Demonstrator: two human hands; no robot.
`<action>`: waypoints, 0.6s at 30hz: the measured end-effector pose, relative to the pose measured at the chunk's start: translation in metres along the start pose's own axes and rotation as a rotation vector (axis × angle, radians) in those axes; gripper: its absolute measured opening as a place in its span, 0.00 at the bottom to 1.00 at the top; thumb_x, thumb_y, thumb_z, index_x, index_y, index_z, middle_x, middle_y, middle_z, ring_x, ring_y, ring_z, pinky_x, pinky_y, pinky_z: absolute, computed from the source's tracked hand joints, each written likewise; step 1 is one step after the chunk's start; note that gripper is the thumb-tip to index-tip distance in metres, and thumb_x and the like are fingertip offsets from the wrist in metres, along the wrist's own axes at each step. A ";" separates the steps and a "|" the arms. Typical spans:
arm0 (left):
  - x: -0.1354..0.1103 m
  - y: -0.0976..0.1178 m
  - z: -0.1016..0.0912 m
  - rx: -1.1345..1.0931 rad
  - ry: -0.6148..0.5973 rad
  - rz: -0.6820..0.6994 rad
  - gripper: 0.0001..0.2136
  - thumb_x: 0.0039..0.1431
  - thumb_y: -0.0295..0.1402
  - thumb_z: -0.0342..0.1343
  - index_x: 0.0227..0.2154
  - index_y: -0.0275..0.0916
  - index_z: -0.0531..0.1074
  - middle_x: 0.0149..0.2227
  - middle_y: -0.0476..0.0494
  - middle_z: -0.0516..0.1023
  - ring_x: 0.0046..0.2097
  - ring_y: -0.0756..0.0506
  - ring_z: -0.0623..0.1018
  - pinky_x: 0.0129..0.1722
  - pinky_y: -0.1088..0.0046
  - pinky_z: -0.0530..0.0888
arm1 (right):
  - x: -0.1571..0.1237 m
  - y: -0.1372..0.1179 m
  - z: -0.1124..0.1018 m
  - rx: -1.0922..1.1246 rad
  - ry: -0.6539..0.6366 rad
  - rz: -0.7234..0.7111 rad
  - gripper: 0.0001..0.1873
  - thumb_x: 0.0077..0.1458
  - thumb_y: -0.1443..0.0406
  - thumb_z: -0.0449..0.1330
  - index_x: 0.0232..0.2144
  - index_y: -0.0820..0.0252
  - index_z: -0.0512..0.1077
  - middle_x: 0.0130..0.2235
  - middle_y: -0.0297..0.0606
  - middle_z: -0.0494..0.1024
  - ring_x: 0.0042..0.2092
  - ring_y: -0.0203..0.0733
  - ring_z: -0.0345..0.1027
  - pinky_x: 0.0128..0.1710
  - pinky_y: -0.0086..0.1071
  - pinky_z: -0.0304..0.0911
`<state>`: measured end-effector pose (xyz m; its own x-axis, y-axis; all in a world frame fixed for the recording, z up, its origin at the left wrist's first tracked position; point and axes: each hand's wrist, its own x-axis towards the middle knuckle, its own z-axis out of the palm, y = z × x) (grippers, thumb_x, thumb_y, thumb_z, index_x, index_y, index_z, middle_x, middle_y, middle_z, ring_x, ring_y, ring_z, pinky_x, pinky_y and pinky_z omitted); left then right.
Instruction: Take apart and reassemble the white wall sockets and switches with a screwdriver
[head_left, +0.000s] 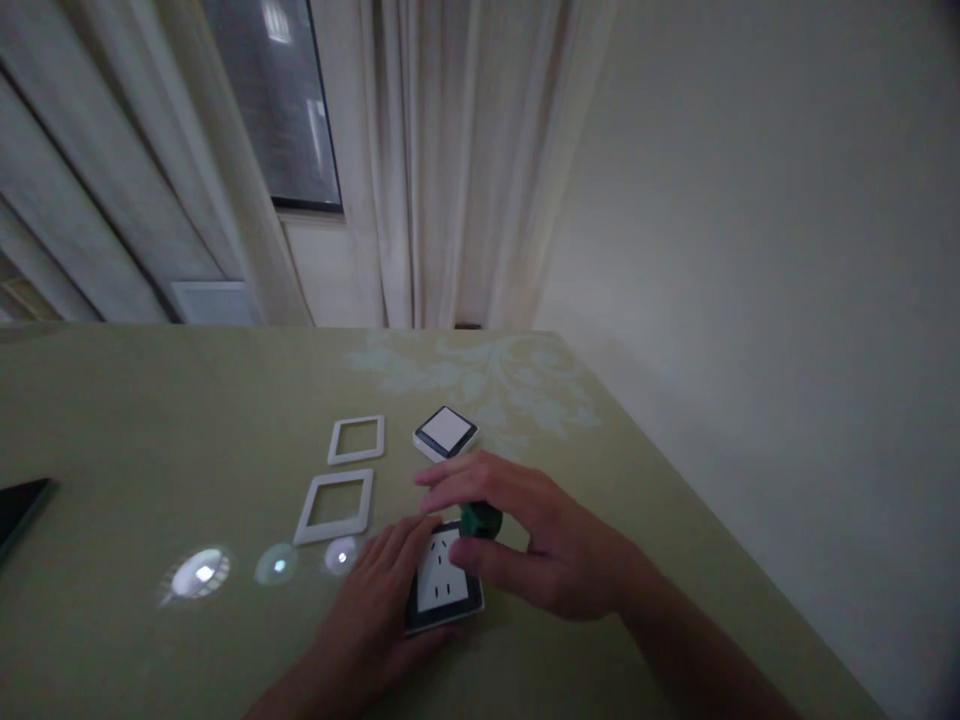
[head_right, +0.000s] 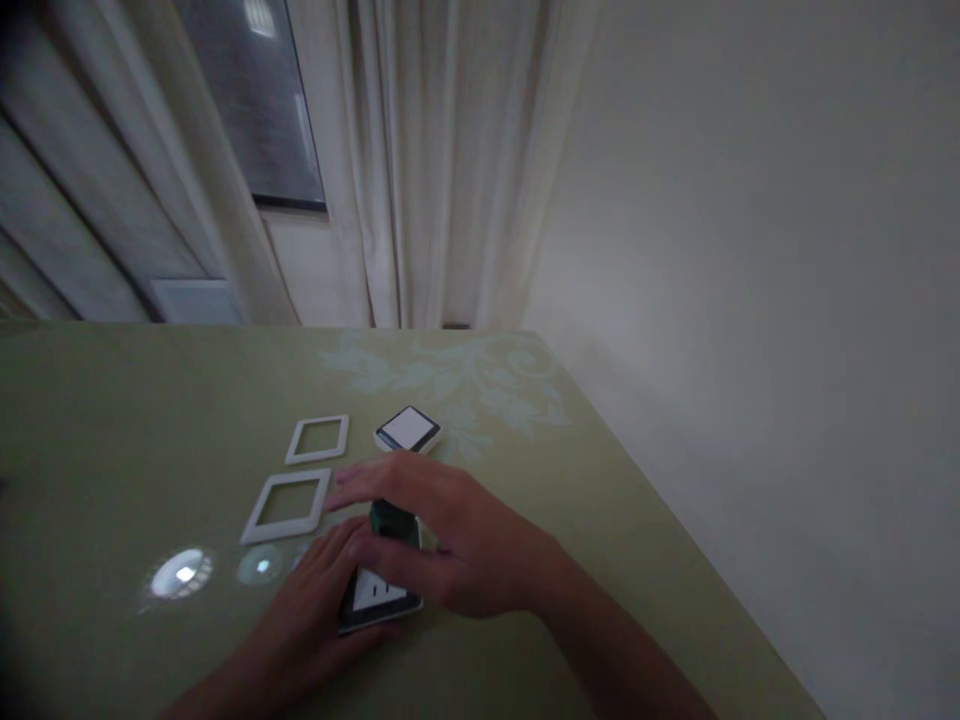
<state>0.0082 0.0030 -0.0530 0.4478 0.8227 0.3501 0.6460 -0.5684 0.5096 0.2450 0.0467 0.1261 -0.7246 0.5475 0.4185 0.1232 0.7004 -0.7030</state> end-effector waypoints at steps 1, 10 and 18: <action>0.000 -0.001 0.000 0.007 -0.004 0.000 0.42 0.57 0.47 0.72 0.70 0.49 0.57 0.64 0.34 0.74 0.60 0.27 0.77 0.57 0.44 0.77 | 0.000 0.001 -0.003 0.058 -0.030 0.004 0.20 0.70 0.67 0.61 0.62 0.53 0.70 0.64 0.43 0.76 0.66 0.45 0.68 0.67 0.43 0.62; 0.001 0.003 -0.003 -0.006 -0.057 -0.037 0.44 0.59 0.42 0.71 0.72 0.51 0.52 0.67 0.34 0.71 0.64 0.26 0.74 0.60 0.42 0.75 | -0.002 0.003 -0.013 0.033 -0.003 0.126 0.13 0.72 0.64 0.61 0.57 0.54 0.75 0.54 0.40 0.82 0.54 0.42 0.76 0.57 0.37 0.68; 0.001 0.005 -0.001 -0.015 -0.050 -0.046 0.43 0.60 0.44 0.70 0.71 0.51 0.52 0.67 0.34 0.71 0.63 0.26 0.74 0.59 0.44 0.76 | 0.000 -0.007 -0.004 -0.088 0.040 0.141 0.11 0.71 0.66 0.63 0.54 0.55 0.76 0.51 0.37 0.84 0.52 0.40 0.78 0.55 0.34 0.69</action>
<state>0.0111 0.0007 -0.0490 0.4490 0.8464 0.2864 0.6572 -0.5300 0.5359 0.2465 0.0437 0.1338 -0.6686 0.6597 0.3432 0.2820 0.6519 -0.7039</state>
